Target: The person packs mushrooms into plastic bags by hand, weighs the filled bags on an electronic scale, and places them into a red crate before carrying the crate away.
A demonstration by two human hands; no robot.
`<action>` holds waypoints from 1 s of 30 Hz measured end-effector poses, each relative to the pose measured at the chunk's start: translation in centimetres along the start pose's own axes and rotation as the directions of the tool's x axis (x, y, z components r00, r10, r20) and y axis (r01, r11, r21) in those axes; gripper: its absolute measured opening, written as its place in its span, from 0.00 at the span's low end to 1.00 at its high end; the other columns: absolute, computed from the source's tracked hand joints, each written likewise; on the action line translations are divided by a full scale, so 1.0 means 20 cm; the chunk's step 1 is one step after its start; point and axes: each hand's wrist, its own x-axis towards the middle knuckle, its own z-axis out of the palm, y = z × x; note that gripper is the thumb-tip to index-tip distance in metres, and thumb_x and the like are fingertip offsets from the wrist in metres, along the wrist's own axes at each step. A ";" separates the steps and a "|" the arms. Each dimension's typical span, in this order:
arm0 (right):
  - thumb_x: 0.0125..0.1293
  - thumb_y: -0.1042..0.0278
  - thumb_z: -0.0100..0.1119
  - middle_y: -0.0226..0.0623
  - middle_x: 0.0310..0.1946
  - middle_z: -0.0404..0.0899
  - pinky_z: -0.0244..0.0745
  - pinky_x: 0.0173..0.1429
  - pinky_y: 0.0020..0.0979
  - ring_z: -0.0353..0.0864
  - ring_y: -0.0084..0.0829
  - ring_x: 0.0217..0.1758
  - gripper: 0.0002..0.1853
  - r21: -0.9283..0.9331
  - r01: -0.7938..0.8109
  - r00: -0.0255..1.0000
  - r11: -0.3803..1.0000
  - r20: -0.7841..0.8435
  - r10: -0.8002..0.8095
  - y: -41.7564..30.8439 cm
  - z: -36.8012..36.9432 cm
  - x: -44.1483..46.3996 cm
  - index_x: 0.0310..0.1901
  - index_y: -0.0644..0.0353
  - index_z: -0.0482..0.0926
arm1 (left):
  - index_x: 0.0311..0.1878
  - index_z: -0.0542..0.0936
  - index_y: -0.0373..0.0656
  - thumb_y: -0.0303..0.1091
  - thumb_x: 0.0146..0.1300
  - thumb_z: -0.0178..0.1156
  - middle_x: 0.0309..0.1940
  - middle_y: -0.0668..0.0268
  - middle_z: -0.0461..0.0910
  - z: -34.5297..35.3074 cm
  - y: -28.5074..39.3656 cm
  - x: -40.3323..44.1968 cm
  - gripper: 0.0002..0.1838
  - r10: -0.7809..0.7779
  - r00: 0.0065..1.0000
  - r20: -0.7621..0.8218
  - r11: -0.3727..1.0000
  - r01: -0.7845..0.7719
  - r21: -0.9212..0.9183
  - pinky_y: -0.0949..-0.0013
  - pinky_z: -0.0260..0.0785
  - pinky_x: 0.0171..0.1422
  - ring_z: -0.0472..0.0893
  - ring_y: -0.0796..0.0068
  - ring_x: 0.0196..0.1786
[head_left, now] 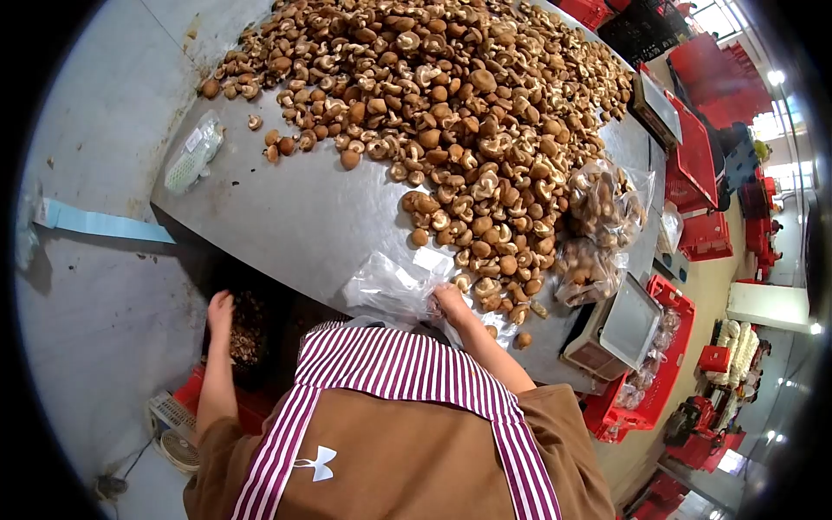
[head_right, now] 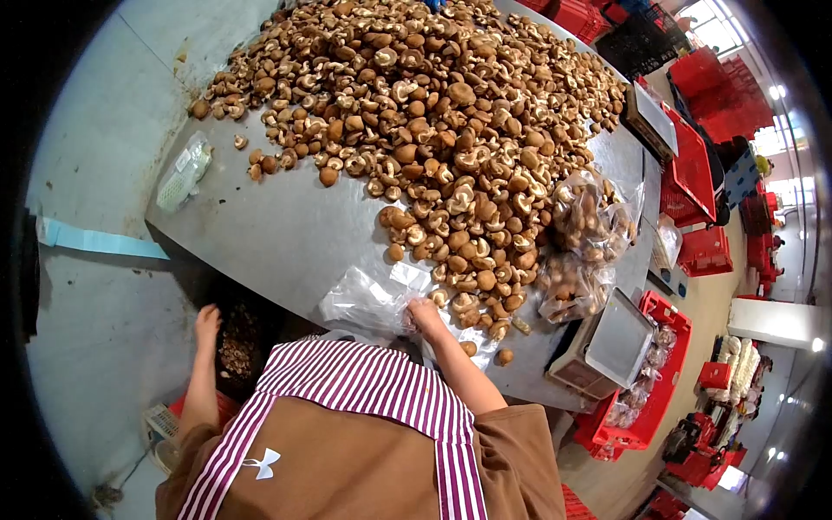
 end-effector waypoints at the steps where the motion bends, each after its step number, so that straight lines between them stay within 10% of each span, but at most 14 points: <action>1: 0.69 0.67 0.55 0.30 0.21 0.78 0.68 0.25 0.29 0.74 0.23 0.20 0.11 -0.002 0.080 0.996 0.997 -0.049 -0.080 0.06 0.00 0.03 0.33 0.62 0.82 | 0.60 0.77 0.35 0.32 0.69 0.59 0.52 0.56 0.82 0.27 0.40 -0.15 0.19 0.070 0.997 0.038 0.997 -0.068 -0.044 0.68 0.74 0.57 0.82 0.67 0.52; 5: 0.69 0.69 0.49 0.28 0.20 0.76 0.66 0.23 0.27 0.72 0.21 0.19 0.10 -0.291 0.084 0.992 0.953 -0.068 -0.108 -0.25 0.17 -0.24 0.34 0.61 0.80 | 0.64 0.74 0.37 0.34 0.62 0.66 0.59 0.56 0.78 0.98 1.10 -0.48 0.28 0.260 0.821 0.508 0.964 -0.249 -0.092 0.64 0.72 0.62 0.79 0.66 0.59; 8: 0.69 0.69 0.49 0.27 0.19 0.74 0.63 0.22 0.23 0.70 0.19 0.18 0.09 -0.146 0.112 0.993 0.983 -0.016 -0.116 -0.55 0.32 -0.48 0.36 0.61 0.79 | 0.67 0.72 0.42 0.38 0.54 0.70 0.60 0.58 0.76 1.24 1.48 -0.78 0.35 0.574 0.402 0.713 0.515 -0.855 0.068 0.54 0.60 0.74 0.75 0.58 0.63; 11: 0.70 0.71 0.49 0.24 0.19 0.73 0.61 0.21 0.21 0.68 0.17 0.18 0.10 -0.118 0.169 0.985 0.978 -0.019 -0.173 -0.72 0.37 -0.63 0.43 0.59 0.82 | 0.67 0.72 0.44 0.39 0.54 0.69 0.58 0.58 0.77 1.39 1.45 -0.80 0.35 0.516 0.237 0.823 0.369 -0.929 0.037 0.55 0.58 0.75 0.75 0.57 0.62; 15: 0.74 0.70 0.48 0.23 0.18 0.72 0.57 0.20 0.20 0.65 0.15 0.16 0.11 0.021 0.288 0.939 0.958 -0.201 -0.278 -0.95 0.23 -0.81 0.47 0.54 0.83 | 0.67 0.72 0.44 0.41 0.55 0.68 0.57 0.58 0.77 1.39 1.29 -0.59 0.35 0.265 0.395 0.880 0.478 -0.846 0.236 0.55 0.59 0.74 0.74 0.59 0.63; 17: 0.76 0.67 0.47 0.23 0.17 0.72 0.55 0.19 0.19 0.63 0.14 0.15 0.12 0.079 0.374 0.907 0.924 -0.238 -0.347 -0.99 0.15 -0.84 0.47 0.54 0.83 | 0.66 0.72 0.44 0.42 0.57 0.67 0.58 0.58 0.77 1.33 1.30 -0.59 0.33 0.166 0.549 0.819 0.799 -0.562 0.214 0.54 0.61 0.72 0.73 0.59 0.64; 21: 0.76 0.68 0.44 0.24 0.19 0.74 0.56 0.19 0.19 0.66 0.14 0.16 0.13 -0.008 0.326 0.935 0.945 -0.148 -0.324 -1.05 0.26 -0.85 0.49 0.55 0.82 | 0.65 0.72 0.43 0.36 0.57 0.67 0.59 0.56 0.75 1.34 1.57 -0.90 0.31 0.642 0.362 0.676 0.598 -0.789 -0.145 0.52 0.65 0.69 0.72 0.52 0.63; 26: 0.74 0.73 0.43 0.26 0.20 0.75 0.56 0.19 0.19 0.66 0.12 0.18 0.15 0.053 0.383 0.920 0.922 0.069 -0.386 -1.16 0.42 -0.94 0.52 0.55 0.81 | 0.55 0.77 0.39 0.22 0.51 0.62 0.47 0.58 0.81 1.44 1.32 -0.71 0.24 0.654 0.363 0.663 0.498 -0.867 -0.017 0.58 0.69 0.61 0.77 0.51 0.53; 28: 0.74 0.75 0.45 0.24 0.21 0.76 0.58 0.20 0.19 0.67 0.13 0.19 0.14 0.015 0.408 0.911 0.913 -0.080 -0.405 -1.17 0.35 -0.92 0.51 0.56 0.81 | 0.50 0.78 0.38 0.21 0.51 0.62 0.40 0.61 0.82 1.39 1.21 -0.63 0.19 0.513 0.688 0.513 0.731 -0.663 0.158 0.59 0.73 0.53 0.81 0.57 0.47; 30: 0.72 0.76 0.49 0.27 0.26 0.78 0.62 0.22 0.21 0.70 0.15 0.21 0.11 -0.081 0.457 0.860 0.886 -0.216 -0.463 -1.06 0.22 -0.79 0.50 0.58 0.80 | 0.49 0.78 0.38 0.22 0.54 0.62 0.40 0.61 0.82 1.29 1.10 -0.55 0.17 0.422 0.751 0.507 0.796 -0.575 0.188 0.60 0.74 0.50 0.82 0.60 0.45</action>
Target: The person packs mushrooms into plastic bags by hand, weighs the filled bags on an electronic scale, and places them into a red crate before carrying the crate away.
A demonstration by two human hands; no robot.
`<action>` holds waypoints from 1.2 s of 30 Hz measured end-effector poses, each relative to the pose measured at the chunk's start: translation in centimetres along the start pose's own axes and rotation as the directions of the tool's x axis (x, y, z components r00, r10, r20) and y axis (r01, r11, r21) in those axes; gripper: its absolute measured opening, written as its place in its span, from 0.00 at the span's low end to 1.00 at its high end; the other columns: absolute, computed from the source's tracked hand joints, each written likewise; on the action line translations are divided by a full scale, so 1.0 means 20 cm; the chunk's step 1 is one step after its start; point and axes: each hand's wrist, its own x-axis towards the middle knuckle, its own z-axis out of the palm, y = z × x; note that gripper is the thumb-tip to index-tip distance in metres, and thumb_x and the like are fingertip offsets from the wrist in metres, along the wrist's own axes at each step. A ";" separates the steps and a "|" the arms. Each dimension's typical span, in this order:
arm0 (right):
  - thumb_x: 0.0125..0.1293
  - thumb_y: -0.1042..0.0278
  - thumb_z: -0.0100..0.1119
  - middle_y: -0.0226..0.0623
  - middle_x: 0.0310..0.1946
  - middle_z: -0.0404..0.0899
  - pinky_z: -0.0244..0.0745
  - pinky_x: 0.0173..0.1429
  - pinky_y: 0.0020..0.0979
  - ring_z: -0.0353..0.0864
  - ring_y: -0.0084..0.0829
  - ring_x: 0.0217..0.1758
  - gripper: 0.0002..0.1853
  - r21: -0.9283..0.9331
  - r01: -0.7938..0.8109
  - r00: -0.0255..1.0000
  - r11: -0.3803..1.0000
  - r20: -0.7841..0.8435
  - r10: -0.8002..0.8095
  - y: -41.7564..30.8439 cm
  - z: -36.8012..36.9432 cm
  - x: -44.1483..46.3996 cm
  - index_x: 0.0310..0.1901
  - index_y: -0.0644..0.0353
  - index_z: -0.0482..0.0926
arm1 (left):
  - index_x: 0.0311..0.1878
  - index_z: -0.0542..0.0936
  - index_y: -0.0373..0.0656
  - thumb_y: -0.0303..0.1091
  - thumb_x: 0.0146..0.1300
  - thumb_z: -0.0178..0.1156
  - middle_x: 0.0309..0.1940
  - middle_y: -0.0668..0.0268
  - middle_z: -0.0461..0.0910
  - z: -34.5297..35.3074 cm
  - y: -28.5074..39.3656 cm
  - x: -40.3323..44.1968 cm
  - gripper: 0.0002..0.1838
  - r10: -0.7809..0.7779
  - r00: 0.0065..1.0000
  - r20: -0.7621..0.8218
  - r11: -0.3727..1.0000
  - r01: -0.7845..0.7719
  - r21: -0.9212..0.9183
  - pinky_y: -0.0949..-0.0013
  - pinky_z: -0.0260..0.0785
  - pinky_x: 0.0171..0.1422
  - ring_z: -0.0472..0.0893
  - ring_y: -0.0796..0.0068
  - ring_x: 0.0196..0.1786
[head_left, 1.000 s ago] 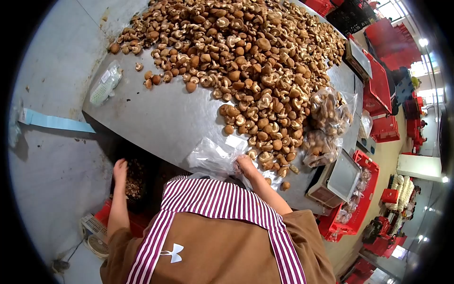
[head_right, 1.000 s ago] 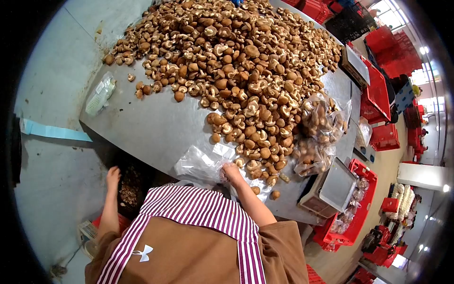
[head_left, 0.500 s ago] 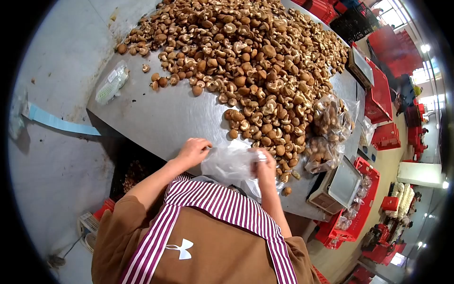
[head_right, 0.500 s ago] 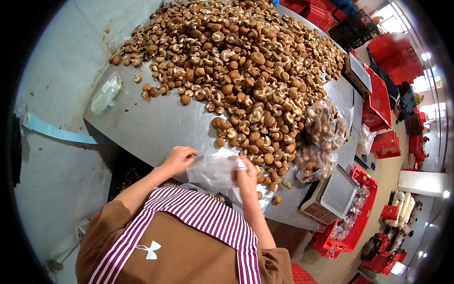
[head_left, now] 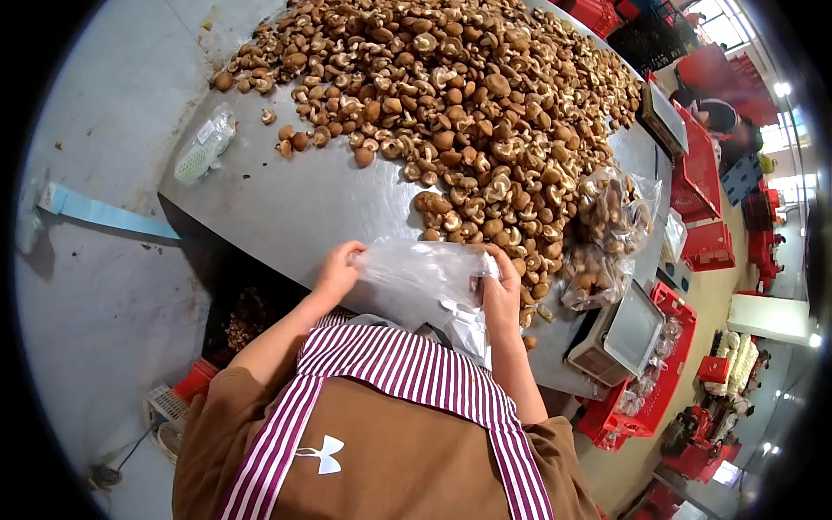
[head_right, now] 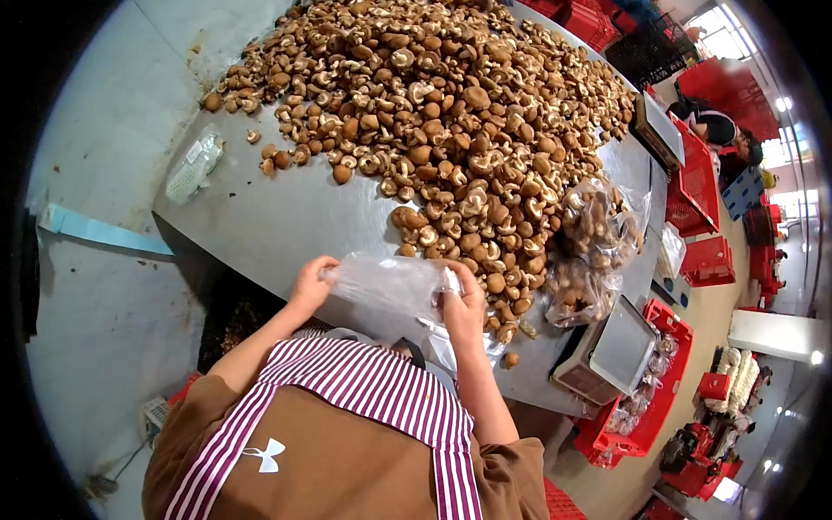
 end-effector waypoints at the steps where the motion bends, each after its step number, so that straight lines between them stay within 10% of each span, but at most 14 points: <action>1: 0.68 0.76 0.53 0.33 0.32 0.80 0.65 0.25 0.23 0.73 0.18 0.23 0.09 -0.050 0.165 0.985 0.985 -0.048 -0.167 0.03 0.00 0.03 0.48 0.61 0.79 | 0.49 0.79 0.39 0.23 0.56 0.62 0.40 0.61 0.82 -0.02 -0.03 -0.01 0.15 -0.106 0.994 0.005 0.994 0.106 -0.027 0.60 0.75 0.47 0.82 0.63 0.44; 3: 0.68 0.75 0.55 0.34 0.34 0.80 0.66 0.25 0.23 0.74 0.19 0.24 0.08 -0.236 0.002 1.000 0.972 -0.010 -0.004 0.08 -0.04 0.04 0.47 0.61 0.79 | 0.46 0.80 0.40 0.25 0.59 0.60 0.40 0.62 0.83 -0.05 -0.02 -0.02 0.11 -0.335 0.939 0.073 0.858 0.336 -0.389 0.61 0.76 0.47 0.83 0.64 0.42; 4: 0.69 0.74 0.56 0.36 0.37 0.81 0.68 0.25 0.23 0.75 0.20 0.25 0.07 -0.414 -0.148 0.987 0.898 0.001 0.163 0.10 -0.06 0.02 0.47 0.62 0.79 | 0.44 0.81 0.41 0.27 0.63 0.59 0.39 0.62 0.83 -0.07 0.01 -0.02 0.07 -0.506 0.836 0.214 0.550 0.503 -0.667 0.61 0.77 0.47 0.83 0.65 0.40; 6: 0.73 0.64 0.56 0.36 0.34 0.81 0.76 0.33 0.28 0.79 0.26 0.32 0.09 -0.295 -0.290 0.874 0.910 0.307 0.378 0.22 -0.10 0.00 0.43 0.61 0.79 | 0.44 0.80 0.41 0.31 0.67 0.55 0.36 0.63 0.83 -0.08 0.03 -0.05 0.08 -0.485 0.838 0.252 0.277 0.420 -0.864 0.62 0.78 0.45 0.82 0.67 0.38; 8: 0.73 0.58 0.57 0.35 0.34 0.82 0.77 0.46 0.33 0.81 0.29 0.37 0.13 0.390 -0.417 0.892 0.821 0.350 0.286 0.26 -0.08 -0.06 0.42 0.60 0.78 | 0.47 0.79 0.40 0.34 0.68 0.53 0.42 0.62 0.83 -0.08 -0.01 -0.04 0.11 -0.484 0.740 0.467 -0.190 0.432 -0.882 0.59 0.76 0.53 0.81 0.67 0.42; 10: 0.74 0.56 0.55 0.35 0.37 0.83 0.75 0.56 0.42 0.82 0.34 0.46 0.12 0.835 -0.368 0.902 0.409 0.215 0.374 0.17 -0.05 -0.04 0.42 0.56 0.80 | 0.40 0.79 0.43 0.34 0.69 0.50 0.34 0.67 0.83 -0.06 -0.02 -0.05 0.09 -0.517 0.687 0.511 -0.158 0.510 -0.846 0.62 0.77 0.49 0.82 0.71 0.39; 12: 0.76 0.58 0.51 0.36 0.42 0.83 0.74 0.60 0.45 0.81 0.34 0.47 0.12 0.938 -0.260 0.905 0.227 0.156 0.395 0.34 -0.07 0.08 0.45 0.55 0.80 | 0.38 0.78 0.44 0.35 0.69 0.48 0.33 0.70 0.83 -0.03 0.00 -0.10 0.10 -0.199 0.728 0.656 -0.360 0.568 -0.740 0.61 0.76 0.52 0.82 0.71 0.40; 16: 0.77 0.57 0.49 0.37 0.49 0.84 0.75 0.42 0.30 0.81 0.31 0.43 0.15 0.914 -0.364 0.850 0.180 0.247 0.465 0.70 -0.05 0.12 0.56 0.53 0.78 | 0.49 0.79 0.42 0.43 0.77 0.41 0.43 0.65 0.84 -0.01 0.12 -0.03 0.19 -0.492 0.675 0.551 -0.253 0.494 -0.832 0.58 0.74 0.59 0.82 0.67 0.49; 22: 0.73 0.51 0.55 0.46 0.55 0.81 0.74 0.35 0.28 0.80 0.30 0.36 0.19 0.868 -0.474 0.785 0.145 0.342 0.517 0.87 0.12 0.32 0.58 0.53 0.77 | 0.59 0.76 0.42 0.47 0.80 0.33 0.55 0.60 0.81 0.12 -0.24 0.26 0.26 -0.502 0.691 0.520 -0.176 0.507 -0.844 0.56 0.70 0.67 0.79 0.62 0.58; 25: 0.68 0.51 0.63 0.39 0.40 0.81 0.73 0.34 0.30 0.77 0.32 0.34 0.17 0.897 -0.400 0.784 0.187 0.229 0.577 0.78 0.30 0.53 0.49 0.53 0.77 | 0.60 0.75 0.40 0.49 0.80 0.29 0.55 0.59 0.81 0.07 -0.18 0.59 0.28 -0.543 0.725 0.424 -0.079 0.458 -0.885 0.52 0.66 0.71 0.79 0.60 0.58; 30: 0.62 0.45 0.68 0.35 0.40 0.77 0.71 0.40 0.35 0.73 0.31 0.34 0.24 0.960 -0.272 0.788 0.060 0.187 0.586 0.72 0.24 0.68 0.47 0.56 0.76 | 0.64 0.68 0.35 0.60 0.72 0.49 0.45 0.57 0.80 0.19 0.11 1.21 0.35 -0.499 0.835 0.230 0.377 0.448 -0.811 0.64 0.78 0.40 0.82 0.68 0.46; 32: 0.64 0.43 0.66 0.35 0.41 0.79 0.68 0.38 0.32 0.70 0.31 0.33 0.24 0.967 -0.246 0.740 0.061 0.147 0.656 0.47 0.16 0.59 0.46 0.56 0.77 | 0.73 0.58 0.35 0.62 0.69 0.52 0.59 0.48 0.73 0.36 0.27 1.29 0.43 -0.409 0.882 0.233 0.539 0.440 -0.718 0.61 0.77 0.56 0.81 0.63 0.52; 34: 0.66 0.43 0.62 0.36 0.43 0.81 0.70 0.38 0.32 0.74 0.31 0.35 0.22 0.948 -0.318 0.820 0.001 0.274 0.502 0.78 -0.05 0.51 0.48 0.55 0.77 | 0.63 0.66 0.38 0.57 0.68 0.58 0.65 0.43 0.64 0.49 0.46 1.21 0.34 -0.369 0.891 0.264 0.645 0.450 -0.617 0.69 0.77 0.38 0.83 0.61 0.44; 36: 0.69 0.44 0.59 0.37 0.44 0.81 0.73 0.39 0.31 0.78 0.31 0.38 0.21 0.989 -0.124 0.764 0.078 0.045 0.644 0.61 -0.09 0.43 0.49 0.53 0.76 | 0.68 0.64 0.35 0.51 0.69 0.58 0.68 0.48 0.66 0.46 0.57 1.11 0.34 -0.338 0.821 0.459 0.655 0.556 -0.513 0.55 0.67 0.67 0.70 0.55 0.67</action>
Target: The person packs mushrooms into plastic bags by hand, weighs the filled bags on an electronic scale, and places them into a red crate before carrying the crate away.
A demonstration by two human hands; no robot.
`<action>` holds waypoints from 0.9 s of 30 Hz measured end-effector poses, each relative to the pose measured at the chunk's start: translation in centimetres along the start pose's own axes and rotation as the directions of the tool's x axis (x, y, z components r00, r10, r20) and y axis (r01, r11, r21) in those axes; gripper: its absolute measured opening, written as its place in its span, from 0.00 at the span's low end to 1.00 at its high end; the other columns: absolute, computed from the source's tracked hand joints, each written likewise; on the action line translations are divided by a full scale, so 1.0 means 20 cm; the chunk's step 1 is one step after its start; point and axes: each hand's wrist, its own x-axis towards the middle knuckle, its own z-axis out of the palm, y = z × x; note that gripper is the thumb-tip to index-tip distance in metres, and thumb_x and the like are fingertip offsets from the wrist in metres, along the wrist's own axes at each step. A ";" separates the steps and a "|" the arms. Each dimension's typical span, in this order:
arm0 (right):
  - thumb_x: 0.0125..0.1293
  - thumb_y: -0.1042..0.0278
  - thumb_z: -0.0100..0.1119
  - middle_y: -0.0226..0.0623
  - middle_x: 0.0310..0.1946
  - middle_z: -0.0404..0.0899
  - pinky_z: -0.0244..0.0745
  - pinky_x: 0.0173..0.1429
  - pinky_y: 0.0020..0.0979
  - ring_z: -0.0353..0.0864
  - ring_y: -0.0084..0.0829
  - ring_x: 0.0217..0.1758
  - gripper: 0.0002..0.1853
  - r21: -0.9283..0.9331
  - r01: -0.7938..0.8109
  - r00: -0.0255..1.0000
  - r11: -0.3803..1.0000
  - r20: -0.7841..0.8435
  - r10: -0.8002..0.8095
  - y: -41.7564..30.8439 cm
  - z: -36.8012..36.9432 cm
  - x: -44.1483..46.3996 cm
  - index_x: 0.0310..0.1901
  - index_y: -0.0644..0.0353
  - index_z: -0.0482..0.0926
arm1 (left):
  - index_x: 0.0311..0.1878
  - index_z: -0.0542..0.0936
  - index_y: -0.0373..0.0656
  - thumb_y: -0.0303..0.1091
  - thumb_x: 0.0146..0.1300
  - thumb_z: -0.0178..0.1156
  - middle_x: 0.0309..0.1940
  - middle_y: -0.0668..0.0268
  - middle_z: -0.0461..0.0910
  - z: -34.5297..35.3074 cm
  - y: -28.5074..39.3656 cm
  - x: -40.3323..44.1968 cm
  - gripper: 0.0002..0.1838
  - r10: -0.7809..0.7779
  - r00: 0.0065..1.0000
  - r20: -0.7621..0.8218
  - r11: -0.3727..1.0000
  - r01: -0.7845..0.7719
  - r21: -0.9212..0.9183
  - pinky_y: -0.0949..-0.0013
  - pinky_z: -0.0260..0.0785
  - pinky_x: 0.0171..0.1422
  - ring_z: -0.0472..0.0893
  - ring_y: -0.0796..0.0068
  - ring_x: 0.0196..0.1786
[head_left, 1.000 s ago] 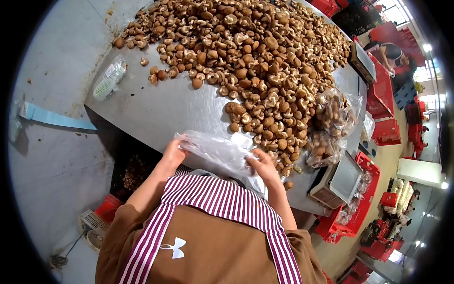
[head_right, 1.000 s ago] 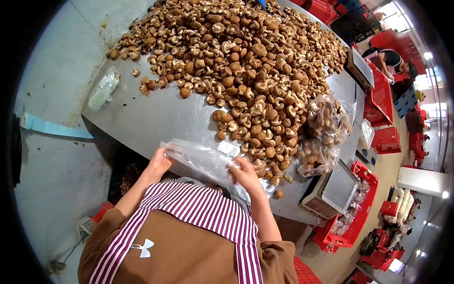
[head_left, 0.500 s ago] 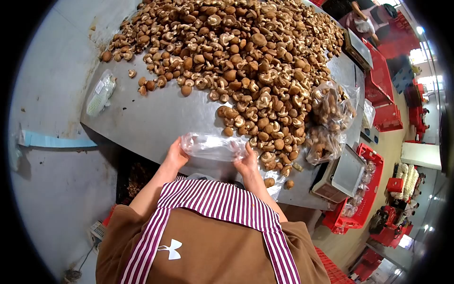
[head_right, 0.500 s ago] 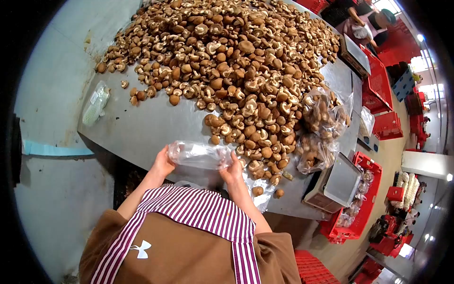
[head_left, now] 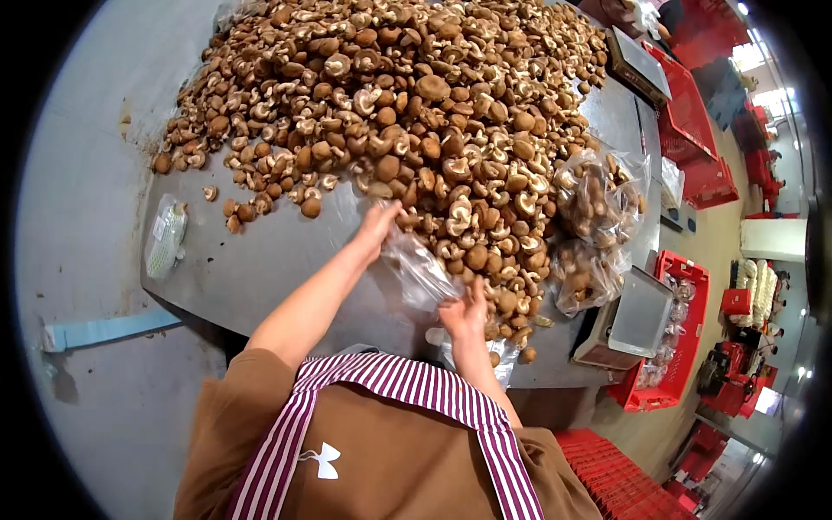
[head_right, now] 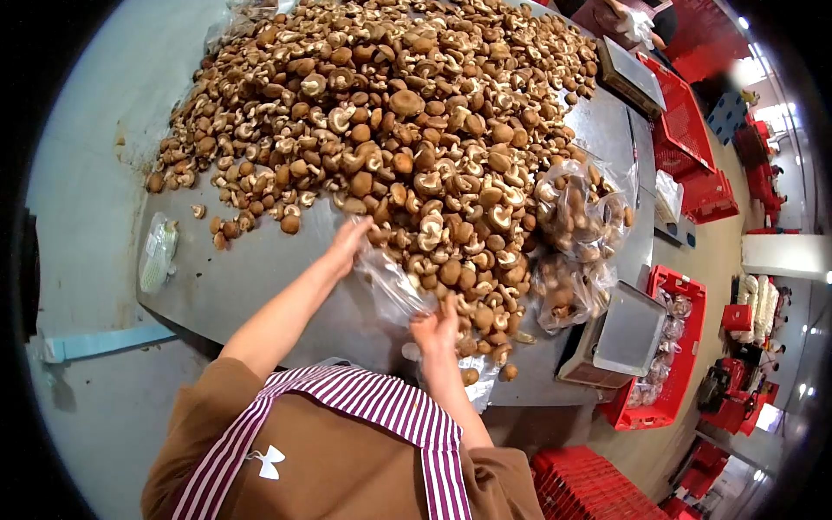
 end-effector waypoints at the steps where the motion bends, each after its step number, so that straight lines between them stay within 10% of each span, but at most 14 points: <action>1: 0.70 0.45 0.58 0.37 0.44 0.81 0.77 0.43 0.29 0.81 0.31 0.43 0.20 0.047 0.158 0.979 0.986 -0.136 -0.150 0.00 0.11 -0.08 0.50 0.53 0.75 | 0.69 0.64 0.36 0.53 0.68 0.59 0.66 0.51 0.68 -0.01 -0.08 0.00 0.36 0.025 0.995 0.095 1.000 -0.027 0.010 0.53 0.61 0.72 0.69 0.57 0.69; 8: 0.63 0.42 0.67 0.39 0.63 0.70 0.64 0.67 0.53 0.67 0.42 0.67 0.38 -0.472 0.216 0.976 0.855 0.106 -0.188 -0.05 0.21 0.20 0.69 0.50 0.64 | 0.73 0.59 0.37 0.59 0.64 0.62 0.62 0.54 0.72 -0.21 0.07 0.10 0.45 0.010 1.000 -0.015 0.917 -0.015 -0.398 0.52 0.66 0.69 0.74 0.61 0.62; 10: 0.62 0.40 0.67 0.41 0.73 0.58 0.53 0.73 0.59 0.55 0.45 0.75 0.45 -0.509 0.306 0.949 0.804 0.226 -0.218 0.02 0.29 0.23 0.74 0.51 0.56 | 0.75 0.55 0.34 0.62 0.63 0.62 0.72 0.48 0.61 -0.12 0.13 0.16 0.50 -0.104 0.977 -0.187 0.939 0.035 -0.342 0.50 0.64 0.71 0.70 0.54 0.68; 12: 0.58 0.38 0.69 0.46 0.80 0.37 0.37 0.77 0.63 0.37 0.49 0.82 0.57 -0.628 0.290 0.957 0.723 0.164 -0.241 -0.01 0.25 0.19 0.78 0.52 0.43 | 0.74 0.57 0.34 0.60 0.65 0.61 0.65 0.47 0.66 -0.11 0.05 0.22 0.47 0.068 0.997 -0.035 0.996 -0.070 -0.051 0.54 0.71 0.65 0.74 0.55 0.61; 14: 0.57 0.38 0.70 0.46 0.78 0.46 0.52 0.75 0.59 0.54 0.45 0.76 0.58 -0.662 0.294 0.955 0.690 0.173 -0.241 -0.07 0.28 0.02 0.79 0.54 0.43 | 0.70 0.62 0.34 0.57 0.66 0.61 0.57 0.51 0.74 -0.15 0.06 0.14 0.42 0.094 0.971 0.220 0.993 -0.109 0.054 0.56 0.74 0.62 0.78 0.59 0.57; 16: 0.65 0.44 0.65 0.52 0.73 0.58 0.76 0.54 0.38 0.77 0.32 0.47 0.53 -0.598 0.343 0.939 0.724 0.210 -0.272 -0.18 0.18 0.07 0.79 0.51 0.39 | 0.63 0.69 0.39 0.58 0.67 0.60 0.49 0.57 0.80 -0.18 0.05 0.10 0.34 -0.055 0.969 0.240 0.987 0.016 0.163 0.57 0.78 0.56 0.82 0.63 0.52; 20: 0.62 0.44 0.67 0.55 0.76 0.51 0.50 0.77 0.44 0.47 0.45 0.80 0.59 -0.643 0.383 0.921 0.663 0.215 -0.324 -0.07 0.37 0.07 0.78 0.59 0.33 | 0.67 0.68 0.35 0.59 0.70 0.55 0.60 0.53 0.76 -0.16 0.12 0.10 0.37 0.004 0.997 0.074 0.978 0.012 -0.209 0.63 0.75 0.59 0.78 0.61 0.60; 24: 0.64 0.46 0.64 0.51 0.76 0.53 0.50 0.78 0.45 0.53 0.45 0.78 0.53 -0.770 0.443 0.896 0.458 0.381 -0.226 -0.17 0.34 0.16 0.78 0.62 0.43 | 0.75 0.60 0.39 0.66 0.63 0.59 0.72 0.48 0.62 -0.14 0.10 0.18 0.48 -0.116 0.958 0.261 0.961 0.042 0.272 0.55 0.68 0.70 0.68 0.55 0.71; 27: 0.63 0.41 0.62 0.51 0.74 0.58 0.57 0.75 0.50 0.60 0.50 0.76 0.51 -0.841 0.394 0.918 0.371 0.337 -0.210 -0.28 0.35 0.15 0.79 0.53 0.46 | 0.74 0.60 0.38 0.70 0.62 0.56 0.71 0.47 0.64 -0.14 0.20 0.07 0.51 -0.090 0.954 0.286 0.989 0.051 0.141 0.53 0.73 0.65 0.73 0.57 0.67</action>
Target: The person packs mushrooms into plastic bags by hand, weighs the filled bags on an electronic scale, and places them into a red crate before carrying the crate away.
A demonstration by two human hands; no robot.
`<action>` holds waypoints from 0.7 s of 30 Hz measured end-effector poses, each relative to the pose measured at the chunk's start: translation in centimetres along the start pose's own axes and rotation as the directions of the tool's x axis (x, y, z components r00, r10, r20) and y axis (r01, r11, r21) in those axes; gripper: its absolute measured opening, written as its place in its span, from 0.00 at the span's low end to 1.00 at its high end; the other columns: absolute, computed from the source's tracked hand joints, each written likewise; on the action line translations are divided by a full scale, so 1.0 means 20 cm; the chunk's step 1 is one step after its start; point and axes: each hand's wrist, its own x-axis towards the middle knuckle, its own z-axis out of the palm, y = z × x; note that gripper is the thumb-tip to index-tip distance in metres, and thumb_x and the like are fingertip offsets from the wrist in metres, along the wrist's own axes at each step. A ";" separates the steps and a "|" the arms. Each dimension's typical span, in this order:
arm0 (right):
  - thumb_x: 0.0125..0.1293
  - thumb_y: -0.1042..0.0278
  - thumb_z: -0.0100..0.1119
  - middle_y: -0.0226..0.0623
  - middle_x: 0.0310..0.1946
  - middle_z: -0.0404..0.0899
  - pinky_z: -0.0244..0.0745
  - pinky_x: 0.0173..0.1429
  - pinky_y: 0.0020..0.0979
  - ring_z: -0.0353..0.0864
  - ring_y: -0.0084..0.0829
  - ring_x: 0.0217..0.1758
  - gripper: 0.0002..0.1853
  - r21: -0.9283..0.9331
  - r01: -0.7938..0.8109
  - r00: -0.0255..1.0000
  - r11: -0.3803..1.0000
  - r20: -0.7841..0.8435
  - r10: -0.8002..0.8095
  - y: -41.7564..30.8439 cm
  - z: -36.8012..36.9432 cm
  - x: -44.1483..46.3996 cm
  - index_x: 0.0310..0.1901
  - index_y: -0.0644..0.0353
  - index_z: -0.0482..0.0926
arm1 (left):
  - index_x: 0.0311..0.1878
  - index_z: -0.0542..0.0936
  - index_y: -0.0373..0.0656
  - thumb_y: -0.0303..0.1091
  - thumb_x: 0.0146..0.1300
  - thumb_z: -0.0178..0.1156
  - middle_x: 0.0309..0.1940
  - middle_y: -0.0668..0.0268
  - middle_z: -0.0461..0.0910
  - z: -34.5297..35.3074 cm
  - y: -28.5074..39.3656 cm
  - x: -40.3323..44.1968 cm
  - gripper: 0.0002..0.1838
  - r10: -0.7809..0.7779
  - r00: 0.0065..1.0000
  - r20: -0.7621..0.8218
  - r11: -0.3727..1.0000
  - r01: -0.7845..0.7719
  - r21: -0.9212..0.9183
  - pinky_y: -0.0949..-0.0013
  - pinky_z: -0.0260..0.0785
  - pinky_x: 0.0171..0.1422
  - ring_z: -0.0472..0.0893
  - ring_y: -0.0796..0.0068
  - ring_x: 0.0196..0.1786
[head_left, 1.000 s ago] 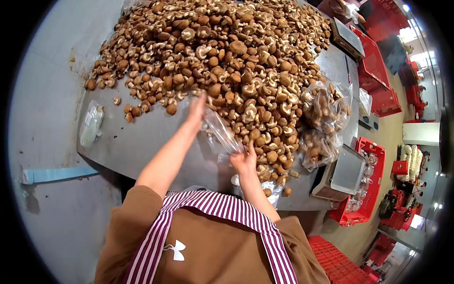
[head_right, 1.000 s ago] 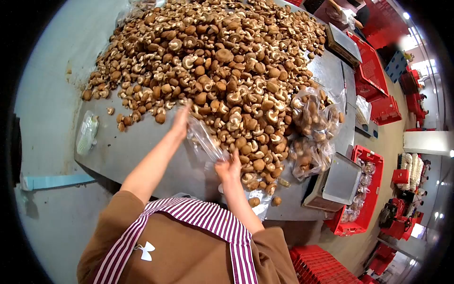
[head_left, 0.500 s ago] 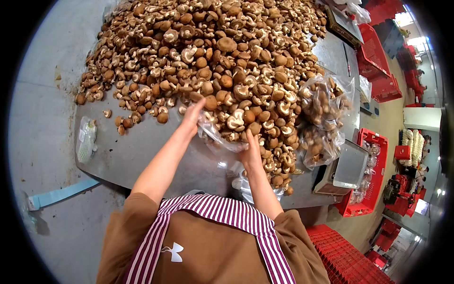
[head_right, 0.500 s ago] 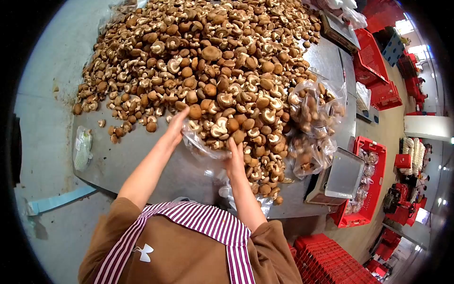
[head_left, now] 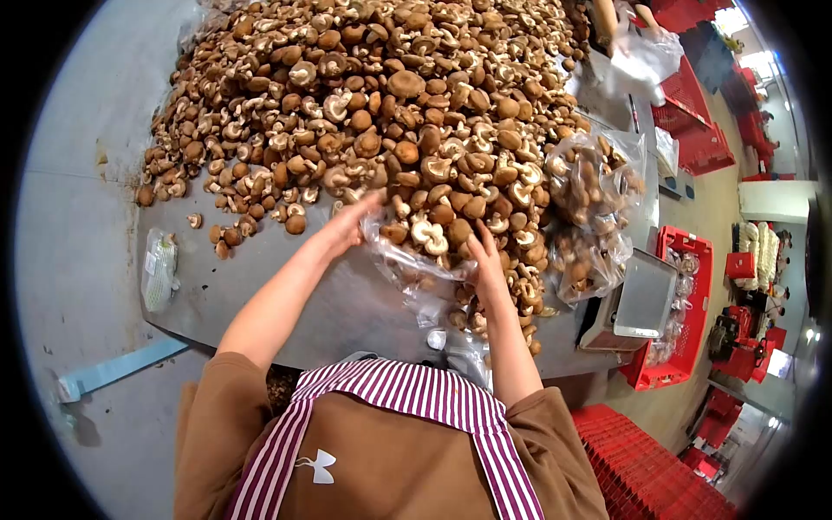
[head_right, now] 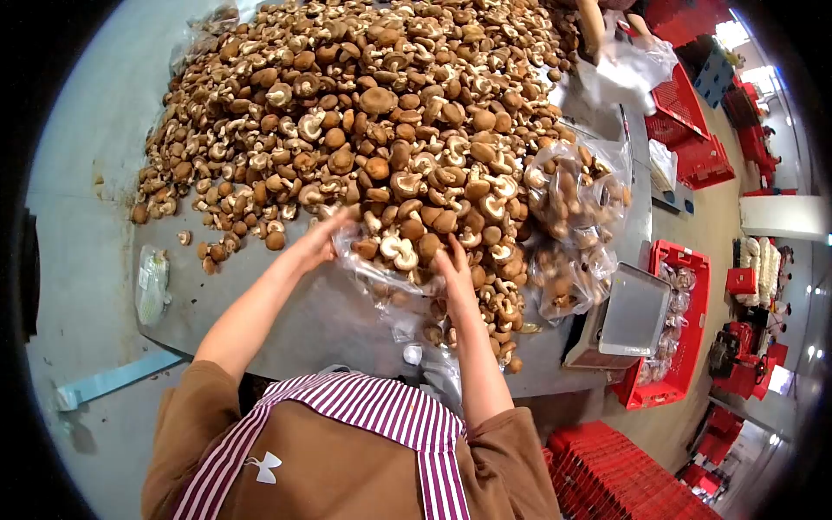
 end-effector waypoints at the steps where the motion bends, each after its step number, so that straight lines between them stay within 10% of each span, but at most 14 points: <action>1: 0.63 0.40 0.62 0.52 0.74 0.58 0.58 0.75 0.51 0.60 0.51 0.76 0.51 0.018 -0.060 0.996 0.998 -0.064 0.061 -0.05 0.02 -0.01 0.79 0.52 0.46 | 0.74 0.60 0.33 0.72 0.62 0.55 0.68 0.48 0.69 -0.04 -0.02 0.09 0.53 -0.115 0.993 0.027 0.987 0.117 -0.109 0.55 0.70 0.67 0.72 0.59 0.68; 5: 0.60 0.35 0.62 0.56 0.72 0.61 0.58 0.76 0.46 0.60 0.50 0.76 0.51 -0.479 0.009 1.000 0.878 0.012 -0.004 -0.12 0.12 0.02 0.76 0.59 0.55 | 0.68 0.71 0.33 0.66 0.65 0.56 0.61 0.52 0.78 0.11 0.06 0.12 0.44 0.110 0.988 0.111 0.915 -0.144 0.376 0.57 0.64 0.72 0.76 0.61 0.65; 8: 0.60 0.36 0.61 0.56 0.69 0.67 0.61 0.74 0.42 0.66 0.47 0.72 0.48 -0.400 -0.087 0.995 0.912 -0.080 0.060 -0.15 0.10 0.03 0.71 0.67 0.62 | 0.65 0.74 0.33 0.71 0.62 0.55 0.62 0.48 0.76 -0.06 0.16 0.12 0.47 -0.186 0.981 0.050 0.959 0.170 0.226 0.59 0.69 0.65 0.76 0.62 0.63; 11: 0.59 0.34 0.62 0.57 0.65 0.71 0.64 0.71 0.40 0.71 0.46 0.68 0.46 -0.431 0.003 1.000 0.902 -0.024 -0.015 -0.19 0.19 0.05 0.68 0.66 0.68 | 0.58 0.79 0.35 0.68 0.60 0.59 0.46 0.60 0.85 0.09 0.04 0.25 0.42 0.240 0.970 -0.046 0.809 -0.174 0.561 0.72 0.74 0.40 0.82 0.78 0.37; 15: 0.58 0.39 0.64 0.56 0.64 0.73 0.65 0.70 0.40 0.71 0.46 0.68 0.43 -0.564 0.079 0.997 0.822 0.029 -0.075 -0.22 0.21 0.01 0.68 0.62 0.68 | 0.45 0.86 0.40 0.51 0.64 0.64 0.43 0.64 0.87 0.13 0.16 0.09 0.22 0.094 0.988 0.125 0.870 -0.142 0.472 0.71 0.72 0.48 0.80 0.77 0.40; 21: 0.61 0.48 0.65 0.47 0.66 0.73 0.66 0.71 0.39 0.72 0.44 0.68 0.36 -0.614 0.375 0.927 0.695 0.224 -0.301 -0.21 0.22 -0.20 0.69 0.51 0.70 | 0.65 0.76 0.39 0.44 0.67 0.63 0.51 0.63 0.82 0.03 -0.13 -0.16 0.27 0.271 0.953 0.136 0.836 -0.303 0.456 0.70 0.75 0.53 0.81 0.76 0.47</action>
